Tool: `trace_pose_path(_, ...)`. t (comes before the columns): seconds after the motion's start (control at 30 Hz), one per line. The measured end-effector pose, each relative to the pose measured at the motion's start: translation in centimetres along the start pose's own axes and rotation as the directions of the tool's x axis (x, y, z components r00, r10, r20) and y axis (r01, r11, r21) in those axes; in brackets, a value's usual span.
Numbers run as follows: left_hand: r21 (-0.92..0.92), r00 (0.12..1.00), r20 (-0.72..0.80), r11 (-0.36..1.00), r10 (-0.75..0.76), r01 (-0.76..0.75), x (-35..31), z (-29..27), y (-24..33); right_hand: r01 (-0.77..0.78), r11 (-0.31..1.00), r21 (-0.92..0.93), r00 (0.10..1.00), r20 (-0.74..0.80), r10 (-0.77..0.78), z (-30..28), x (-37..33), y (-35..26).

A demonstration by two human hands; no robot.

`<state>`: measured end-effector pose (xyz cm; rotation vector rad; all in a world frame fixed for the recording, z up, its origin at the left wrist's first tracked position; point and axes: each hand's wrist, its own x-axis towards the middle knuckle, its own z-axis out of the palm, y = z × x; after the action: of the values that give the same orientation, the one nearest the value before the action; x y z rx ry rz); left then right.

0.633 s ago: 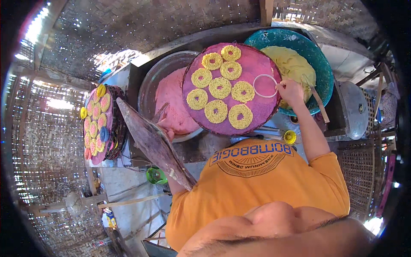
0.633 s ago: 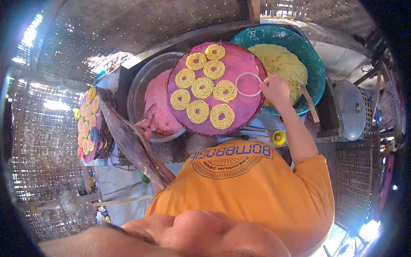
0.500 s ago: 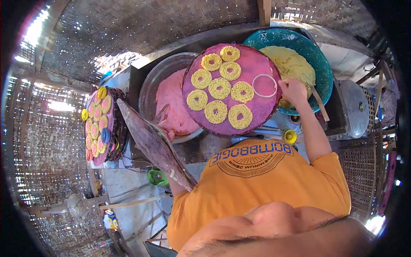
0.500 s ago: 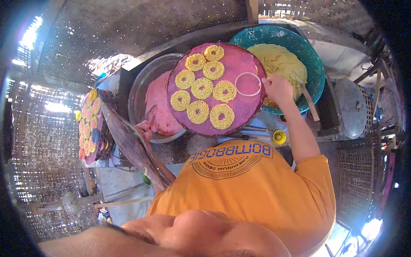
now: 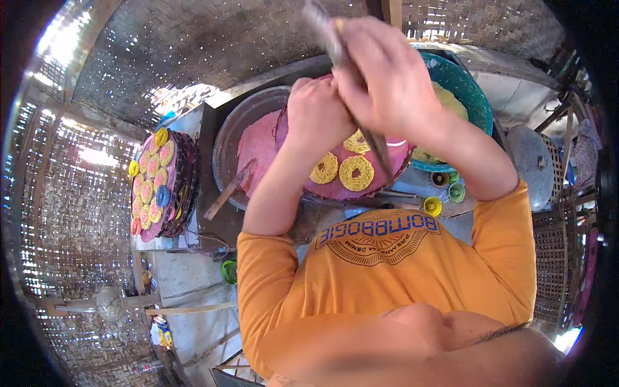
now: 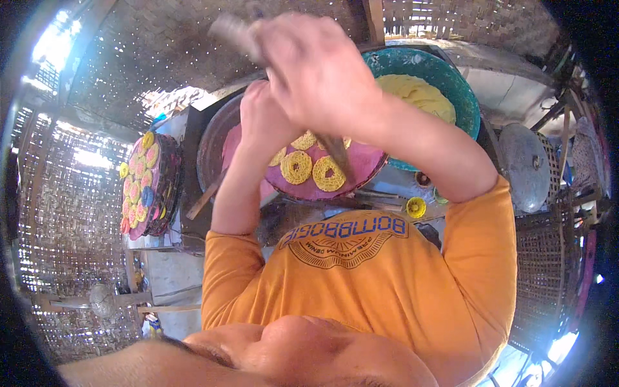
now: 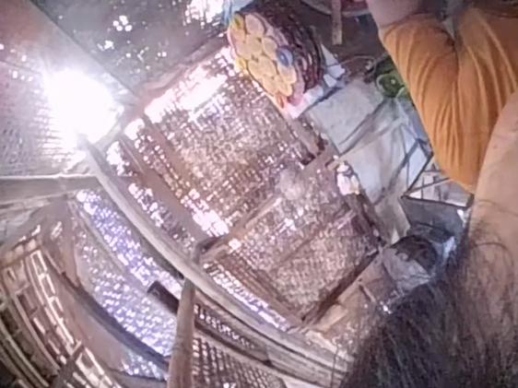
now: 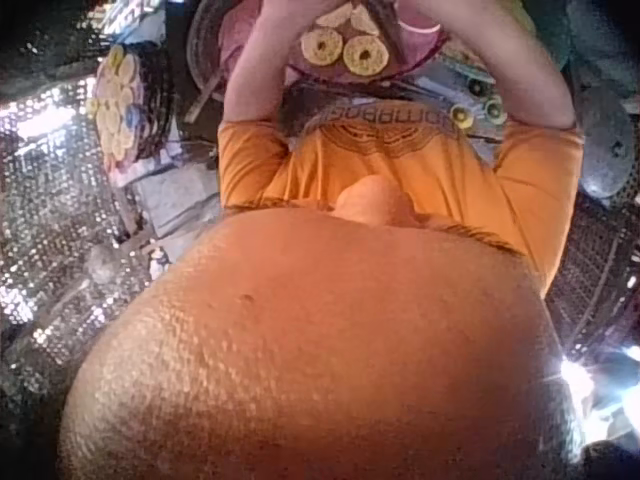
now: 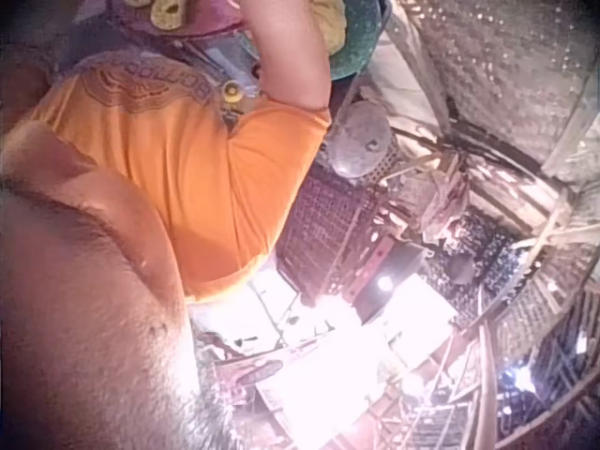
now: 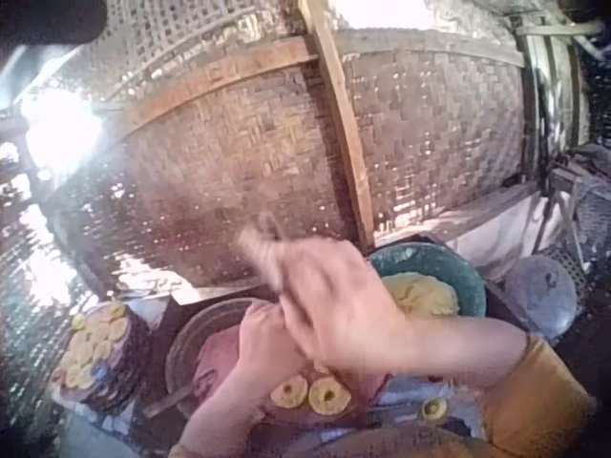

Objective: The person prepares food by using a wooden paddle to spread a yellow dough onto circular trays and using a thin tool to refine the shapes. The person handles several colored doughs in basins and places finished items on multiple stacked trays.

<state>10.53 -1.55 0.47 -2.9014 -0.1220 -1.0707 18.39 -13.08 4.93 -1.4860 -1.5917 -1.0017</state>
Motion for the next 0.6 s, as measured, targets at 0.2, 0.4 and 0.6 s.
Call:
trace_pose_path(0.2,-0.204,0.943,0.287,0.972,0.170,-0.113,-3.3,-2.1,0.4,-0.061,0.913,0.404,0.969,0.244,-0.044,-5.1,-2.6,-1.5)
trace_pose_path(0.4,-0.149,0.972,0.105,0.970,0.210,-0.194,-4.4,-3.0,0.3,-0.584,0.670,0.459,0.798,0.472,0.374,-7.8,-4.0,0.8)
trace_pose_path(0.6,-0.889,0.885,0.439,0.068,-0.155,0.453,-6.3,-0.8,-1.8,-0.310,0.517,0.798,0.538,-0.301,0.787,-9.4,-5.4,3.6)
